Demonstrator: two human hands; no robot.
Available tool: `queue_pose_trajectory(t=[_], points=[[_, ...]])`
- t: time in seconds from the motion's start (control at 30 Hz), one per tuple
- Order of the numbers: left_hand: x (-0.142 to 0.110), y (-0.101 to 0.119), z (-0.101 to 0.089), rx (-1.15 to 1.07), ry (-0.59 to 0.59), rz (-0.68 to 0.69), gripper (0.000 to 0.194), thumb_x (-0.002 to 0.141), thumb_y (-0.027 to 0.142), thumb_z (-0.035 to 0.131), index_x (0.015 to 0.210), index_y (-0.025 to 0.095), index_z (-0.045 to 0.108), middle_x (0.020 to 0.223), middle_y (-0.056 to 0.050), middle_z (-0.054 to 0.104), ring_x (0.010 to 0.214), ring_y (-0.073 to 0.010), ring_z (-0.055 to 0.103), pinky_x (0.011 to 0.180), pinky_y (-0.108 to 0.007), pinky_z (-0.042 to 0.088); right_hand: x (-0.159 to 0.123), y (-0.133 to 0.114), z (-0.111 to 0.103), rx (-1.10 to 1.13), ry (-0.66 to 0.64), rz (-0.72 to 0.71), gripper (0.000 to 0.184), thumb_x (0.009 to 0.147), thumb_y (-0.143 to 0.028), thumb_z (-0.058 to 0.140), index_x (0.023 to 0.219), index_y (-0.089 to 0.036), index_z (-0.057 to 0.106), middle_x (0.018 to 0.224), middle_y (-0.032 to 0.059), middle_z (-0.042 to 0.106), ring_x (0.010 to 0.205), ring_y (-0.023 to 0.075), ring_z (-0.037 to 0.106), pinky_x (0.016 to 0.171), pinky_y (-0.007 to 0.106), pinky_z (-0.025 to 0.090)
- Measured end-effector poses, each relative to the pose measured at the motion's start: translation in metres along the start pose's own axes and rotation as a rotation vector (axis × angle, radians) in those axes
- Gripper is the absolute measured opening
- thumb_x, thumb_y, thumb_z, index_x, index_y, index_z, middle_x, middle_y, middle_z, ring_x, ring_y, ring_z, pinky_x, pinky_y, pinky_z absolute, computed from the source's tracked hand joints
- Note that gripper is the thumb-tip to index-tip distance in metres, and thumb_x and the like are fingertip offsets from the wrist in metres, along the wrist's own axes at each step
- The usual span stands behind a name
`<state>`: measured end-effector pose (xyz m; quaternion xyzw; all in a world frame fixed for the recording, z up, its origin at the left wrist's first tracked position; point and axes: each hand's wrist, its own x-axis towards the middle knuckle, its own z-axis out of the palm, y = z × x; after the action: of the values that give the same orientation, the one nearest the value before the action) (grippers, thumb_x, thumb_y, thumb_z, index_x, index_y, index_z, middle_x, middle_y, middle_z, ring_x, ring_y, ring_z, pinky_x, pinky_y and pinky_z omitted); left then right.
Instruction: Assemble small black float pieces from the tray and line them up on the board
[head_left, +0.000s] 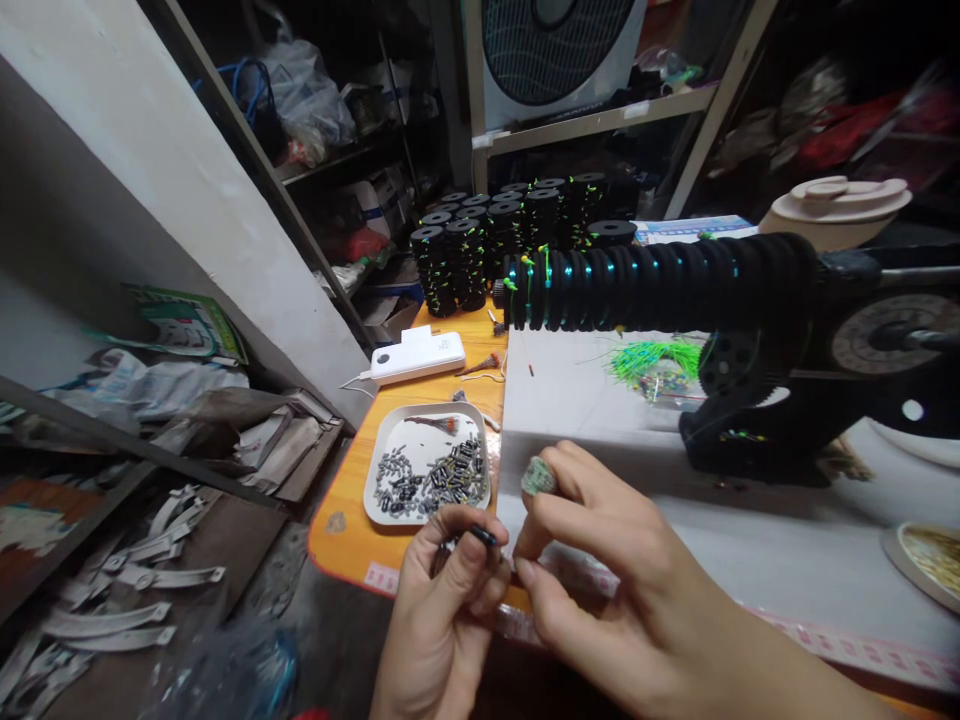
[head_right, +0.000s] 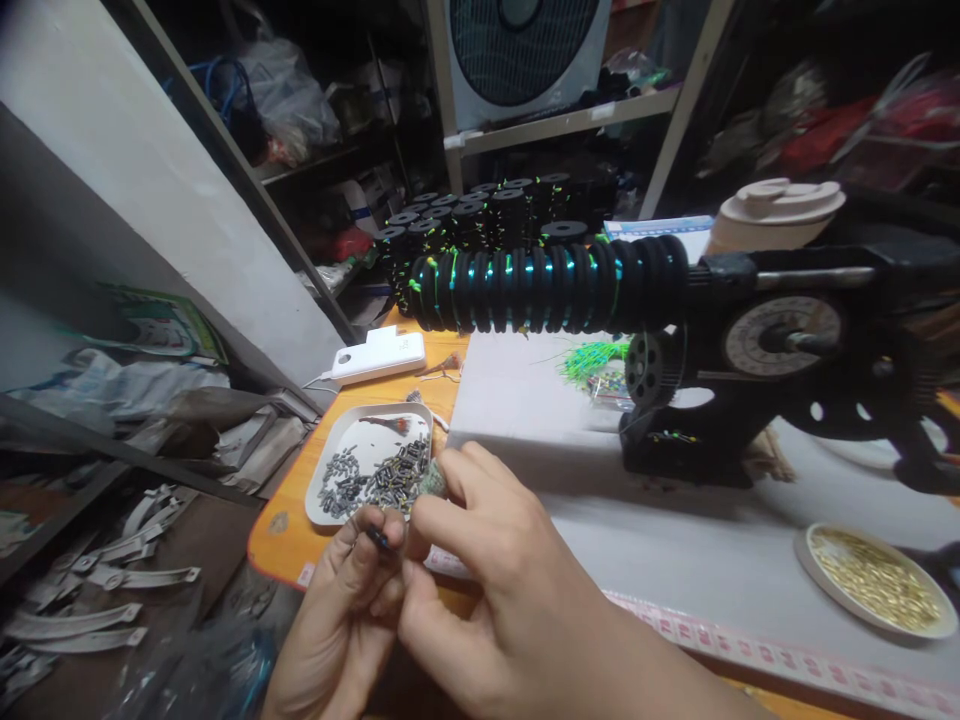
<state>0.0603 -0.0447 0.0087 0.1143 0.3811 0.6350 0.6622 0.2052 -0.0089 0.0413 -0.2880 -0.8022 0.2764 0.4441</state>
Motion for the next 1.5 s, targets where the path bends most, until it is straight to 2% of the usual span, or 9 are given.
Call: queue_pose_trajectory(t=[0.23,0.6,0.83,0.93,1.03,1.13,1.27,1.37,1.5], points=[[0.001,0.002,0.0,0.006,-0.014,0.005,0.023,0.062,0.021,0.093,0.075,0.014,0.074,0.07,0.0,0.066,0.049,0.0002,0.044,0.047,-0.01,0.039,0.002,0.0,-0.001,0.008,0.004,0.006,0.017,0.085,-0.005,0.052,0.071,-0.016,0.053,0.081,0.0005,0.05,0.078,0.013,0.048,0.066,0.024,0.04],[-0.001,-0.001,0.001,0.018,0.019,0.012,0.025,0.058,0.023,0.094,0.074,0.017,0.077,0.072,-0.001,0.069,0.057,-0.004,0.057,0.053,-0.009,0.045,0.0,0.0,-0.001,-0.008,-0.02,0.013,0.017,0.085,-0.005,0.052,0.072,-0.017,0.052,0.08,0.0004,0.05,0.078,0.0131,0.048,0.066,0.024,0.04],[0.004,-0.004,-0.008,0.27,0.007,0.392,0.014,0.066,0.026,0.09,0.072,0.021,0.079,0.089,-0.001,0.069,0.083,-0.0116,0.067,0.074,-0.015,0.054,-0.001,0.012,-0.003,-0.065,-0.001,-0.022,0.016,0.09,-0.006,0.06,0.092,-0.017,0.072,0.074,0.0006,0.047,0.074,0.0144,0.048,0.061,0.023,0.038],[0.011,-0.005,-0.016,0.372,-0.076,0.511,0.008,0.072,0.022,0.086,0.076,0.026,0.08,0.086,0.0,0.068,0.08,-0.0106,0.068,0.073,-0.015,0.055,-0.002,0.016,-0.003,-0.06,0.002,-0.057,0.023,0.091,-0.005,0.061,0.103,-0.018,0.074,0.073,0.0001,0.046,0.071,0.0139,0.046,0.058,0.021,0.037],[0.013,-0.006,-0.02,0.421,-0.164,0.583,0.012,0.077,0.016,0.081,0.081,0.028,0.08,0.085,0.0,0.067,0.077,-0.0108,0.067,0.07,-0.017,0.055,-0.002,0.016,-0.004,-0.057,0.01,-0.063,0.019,0.091,-0.005,0.061,0.099,-0.016,0.074,0.072,0.0006,0.048,0.071,0.014,0.046,0.058,0.021,0.037],[0.009,-0.004,-0.016,0.419,-0.197,0.586,0.011,0.078,0.015,0.079,0.078,0.026,0.078,0.083,0.0,0.065,0.077,-0.0111,0.065,0.071,-0.017,0.053,0.0,0.015,-0.004,-0.072,0.002,-0.055,0.015,0.091,-0.006,0.059,0.092,-0.014,0.072,0.075,0.0024,0.05,0.073,0.0151,0.049,0.06,0.023,0.039],[0.002,-0.001,-0.006,0.288,-0.135,0.497,0.013,0.078,0.024,0.081,0.07,0.02,0.072,0.085,0.0,0.063,0.066,-0.007,0.056,0.062,-0.014,0.048,0.001,0.016,-0.002,-0.128,-0.036,-0.094,0.016,0.093,-0.007,0.053,0.092,-0.012,0.068,0.081,0.0059,0.053,0.075,0.0172,0.05,0.061,0.026,0.041],[0.001,0.002,-0.005,0.183,-0.225,0.45,0.012,0.086,0.025,0.074,0.076,0.021,0.068,0.081,0.001,0.065,0.051,-0.0025,0.046,0.054,-0.012,0.044,0.001,0.018,0.001,-0.175,-0.037,-0.131,0.018,0.095,-0.009,0.05,0.092,-0.012,0.067,0.079,0.0059,0.052,0.073,0.0181,0.049,0.059,0.026,0.041],[0.005,0.006,-0.013,0.278,-0.182,0.562,0.007,0.085,0.027,0.074,0.092,0.025,0.074,0.098,-0.002,0.064,0.053,-0.002,0.048,0.054,-0.014,0.046,0.0,0.017,0.001,-0.14,-0.011,-0.101,0.016,0.094,-0.006,0.05,0.093,-0.012,0.065,0.079,0.0042,0.05,0.075,0.0167,0.05,0.06,0.024,0.042]])
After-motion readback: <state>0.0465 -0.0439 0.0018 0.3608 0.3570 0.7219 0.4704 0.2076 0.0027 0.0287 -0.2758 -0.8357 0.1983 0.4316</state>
